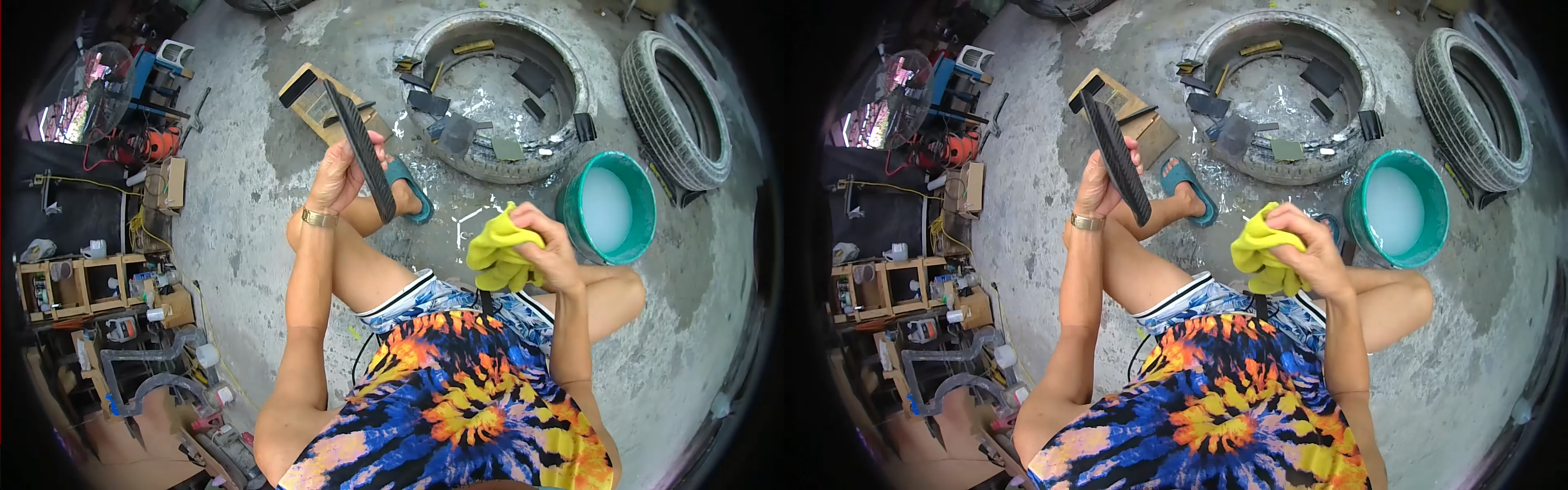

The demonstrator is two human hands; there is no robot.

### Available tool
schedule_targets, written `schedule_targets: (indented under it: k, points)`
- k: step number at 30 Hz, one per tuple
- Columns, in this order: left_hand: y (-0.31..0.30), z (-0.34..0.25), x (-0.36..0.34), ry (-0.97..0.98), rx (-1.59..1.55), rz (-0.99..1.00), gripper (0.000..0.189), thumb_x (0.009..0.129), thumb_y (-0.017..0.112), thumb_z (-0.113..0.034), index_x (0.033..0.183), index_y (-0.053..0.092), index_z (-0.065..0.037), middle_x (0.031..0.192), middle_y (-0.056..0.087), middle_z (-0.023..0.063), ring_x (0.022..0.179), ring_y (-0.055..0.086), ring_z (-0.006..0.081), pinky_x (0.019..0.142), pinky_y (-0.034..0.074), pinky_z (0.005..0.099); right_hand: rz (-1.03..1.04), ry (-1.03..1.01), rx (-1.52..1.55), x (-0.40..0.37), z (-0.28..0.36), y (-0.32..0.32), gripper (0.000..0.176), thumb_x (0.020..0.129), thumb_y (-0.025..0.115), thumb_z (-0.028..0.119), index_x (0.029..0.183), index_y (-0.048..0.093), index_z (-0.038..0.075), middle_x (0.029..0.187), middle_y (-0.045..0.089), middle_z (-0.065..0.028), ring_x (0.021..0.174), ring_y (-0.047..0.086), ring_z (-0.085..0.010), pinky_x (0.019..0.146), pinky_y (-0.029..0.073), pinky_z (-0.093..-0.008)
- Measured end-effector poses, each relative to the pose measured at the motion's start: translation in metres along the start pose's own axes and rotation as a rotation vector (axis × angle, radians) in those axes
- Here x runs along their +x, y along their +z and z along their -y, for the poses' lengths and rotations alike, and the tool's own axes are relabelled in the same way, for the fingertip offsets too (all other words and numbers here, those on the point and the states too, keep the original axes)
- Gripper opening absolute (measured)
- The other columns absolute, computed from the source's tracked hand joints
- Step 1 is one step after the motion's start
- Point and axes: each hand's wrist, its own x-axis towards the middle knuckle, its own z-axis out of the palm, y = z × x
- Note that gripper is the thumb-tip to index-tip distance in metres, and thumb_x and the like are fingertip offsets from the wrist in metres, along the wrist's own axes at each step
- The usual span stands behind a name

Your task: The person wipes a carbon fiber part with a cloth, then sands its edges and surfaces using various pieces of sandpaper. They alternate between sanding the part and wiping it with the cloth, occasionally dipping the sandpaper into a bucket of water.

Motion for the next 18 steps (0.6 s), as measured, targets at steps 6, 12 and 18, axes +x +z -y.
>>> schedule_targets:
  k: [6,12,18]
  points:
    - [0.018,-0.009,0.018,-0.025,0.057,-0.018,0.037,0.097,0.052,-0.032,0.111,0.057,0.002,0.096,0.065,0.0089,0.088,0.063,0.0147,0.083,0.053,0.0315,-0.17,-0.192,0.699,0.0,0.01,-0.023,0.026,0.081,0.072,0.018,0.099,0.057,0.007,0.135,0.045,-0.0122,0.12,0.05,-0.0258,0.106,0.036,-0.0395]
    - [0.046,-0.021,0.04,-0.001,0.127,-0.131,0.027,0.097,0.054,-0.032,0.103,0.06,-0.007,0.096,0.066,0.0029,0.082,0.061,0.0096,0.072,0.05,0.0261,-0.229,-0.257,1.039,0.026,-0.003,-0.061,0.03,0.095,0.052,0.02,0.12,0.055,0.005,0.132,0.054,-0.0141,0.126,0.048,-0.0291,0.11,0.033,-0.047]
    - [0.056,-0.042,0.075,-0.003,0.225,-0.097,0.024,0.092,0.062,-0.032,0.094,0.062,-0.009,0.085,0.062,-0.001,0.077,0.059,0.0092,0.064,0.05,0.026,-0.338,-0.183,0.556,0.083,0.047,-0.051,0.034,0.089,0.04,0.034,0.097,0.056,0.005,0.072,0.054,-0.004,0.066,0.054,-0.0153,0.064,0.048,-0.0297]
